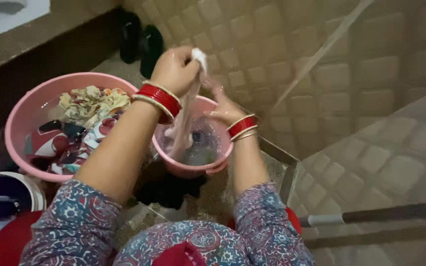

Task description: The person hand-washes clothes by repeatedly dipping garments into a small pink bucket of soapy water, wringing them, and placing them into a white bucket. The person also pours water from the small bucket into a larger pink basin containing more clothes.

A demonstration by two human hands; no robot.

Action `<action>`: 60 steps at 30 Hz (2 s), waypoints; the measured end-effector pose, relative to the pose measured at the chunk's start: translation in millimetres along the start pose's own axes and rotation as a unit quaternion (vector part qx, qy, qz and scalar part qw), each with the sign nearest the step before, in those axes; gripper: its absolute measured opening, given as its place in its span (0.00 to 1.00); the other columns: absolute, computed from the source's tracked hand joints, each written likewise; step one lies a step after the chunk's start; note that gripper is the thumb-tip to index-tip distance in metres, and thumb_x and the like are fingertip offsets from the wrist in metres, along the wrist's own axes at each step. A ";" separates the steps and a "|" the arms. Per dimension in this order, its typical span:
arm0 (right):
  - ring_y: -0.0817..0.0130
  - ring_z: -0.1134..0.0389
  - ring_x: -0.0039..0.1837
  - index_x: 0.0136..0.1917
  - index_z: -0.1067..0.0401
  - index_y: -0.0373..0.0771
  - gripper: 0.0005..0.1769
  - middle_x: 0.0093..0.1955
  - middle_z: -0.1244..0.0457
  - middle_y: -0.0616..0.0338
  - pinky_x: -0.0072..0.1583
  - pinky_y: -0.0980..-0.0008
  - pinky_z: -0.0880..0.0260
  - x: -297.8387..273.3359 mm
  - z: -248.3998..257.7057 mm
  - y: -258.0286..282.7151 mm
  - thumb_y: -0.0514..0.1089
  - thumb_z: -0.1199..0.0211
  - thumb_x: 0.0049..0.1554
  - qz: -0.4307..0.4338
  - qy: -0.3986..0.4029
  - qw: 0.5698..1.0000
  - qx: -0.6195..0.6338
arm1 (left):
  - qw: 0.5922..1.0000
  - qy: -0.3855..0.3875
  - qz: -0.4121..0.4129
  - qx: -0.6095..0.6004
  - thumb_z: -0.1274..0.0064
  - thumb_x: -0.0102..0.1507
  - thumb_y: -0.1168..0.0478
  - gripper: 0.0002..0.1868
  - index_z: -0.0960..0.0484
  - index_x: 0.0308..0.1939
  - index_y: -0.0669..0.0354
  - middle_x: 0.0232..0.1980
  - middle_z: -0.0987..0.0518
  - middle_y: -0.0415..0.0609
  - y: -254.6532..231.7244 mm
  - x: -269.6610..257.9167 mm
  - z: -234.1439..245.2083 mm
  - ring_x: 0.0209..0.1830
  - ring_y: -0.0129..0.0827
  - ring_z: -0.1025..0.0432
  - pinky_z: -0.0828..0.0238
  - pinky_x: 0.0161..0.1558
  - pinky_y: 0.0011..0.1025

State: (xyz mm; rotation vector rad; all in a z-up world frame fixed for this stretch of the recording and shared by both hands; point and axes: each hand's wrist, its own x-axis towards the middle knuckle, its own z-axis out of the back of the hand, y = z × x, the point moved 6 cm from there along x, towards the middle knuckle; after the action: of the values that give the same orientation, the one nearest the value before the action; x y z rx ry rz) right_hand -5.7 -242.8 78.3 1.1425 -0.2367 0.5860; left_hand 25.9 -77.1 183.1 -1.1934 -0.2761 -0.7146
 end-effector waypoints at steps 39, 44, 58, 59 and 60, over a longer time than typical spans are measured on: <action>0.56 0.29 0.58 0.62 0.29 0.35 0.27 0.57 0.31 0.47 0.61 0.58 0.27 -64.5 -108.8 -119.6 0.58 0.38 0.60 -0.197 -0.114 0.754 0.616 | 0.678 0.042 0.480 -0.555 0.52 0.65 0.37 0.30 0.21 0.60 0.54 0.56 0.17 0.49 156.3 -186.5 -127.8 0.52 0.40 0.22 0.25 0.56 0.49; 0.67 0.28 0.52 0.54 0.23 0.31 0.14 0.51 0.29 0.54 0.54 0.67 0.25 -58.1 -81.8 -165.3 0.43 0.34 0.59 -0.252 -0.163 0.887 0.352 | 0.785 0.164 0.417 -0.428 0.38 0.57 0.48 0.31 0.22 0.60 0.60 0.54 0.17 0.51 183.2 -193.8 -131.0 0.51 0.40 0.21 0.24 0.54 0.44; 0.62 0.30 0.44 0.50 0.27 0.31 0.16 0.43 0.31 0.51 0.47 0.60 0.27 -66.7 -107.7 -256.6 0.47 0.30 0.58 -0.305 -0.218 0.927 0.033 | 0.902 0.185 0.294 0.258 0.40 0.57 0.56 0.36 0.35 0.64 0.71 0.48 0.18 0.70 193.5 -189.6 -131.9 0.50 0.58 0.22 0.26 0.54 0.49; 0.62 0.31 0.45 0.54 0.29 0.31 0.21 0.45 0.32 0.51 0.48 0.59 0.27 -61.2 -106.2 -239.1 0.50 0.29 0.58 -0.312 -0.232 0.919 0.067 | 0.913 0.150 0.314 0.214 0.36 0.55 0.53 0.37 0.33 0.61 0.71 0.49 0.19 0.68 202.2 -184.6 -125.2 0.49 0.56 0.22 0.26 0.53 0.46; 0.62 0.30 0.50 0.58 0.30 0.33 0.24 0.50 0.31 0.51 0.52 0.59 0.27 -51.0 -104.8 -219.0 0.53 0.31 0.58 -0.298 -0.197 0.915 0.185 | 0.921 0.114 0.332 0.168 0.33 0.53 0.51 0.38 0.31 0.59 0.71 0.49 0.19 0.67 209.4 -178.7 -117.4 0.49 0.53 0.22 0.26 0.52 0.44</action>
State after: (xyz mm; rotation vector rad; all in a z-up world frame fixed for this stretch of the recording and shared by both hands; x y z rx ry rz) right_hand 60.5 -226.8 -160.3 1.6119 -0.1078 -0.1600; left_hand 5.2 -81.8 -115.4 -0.7852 0.1993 -0.1881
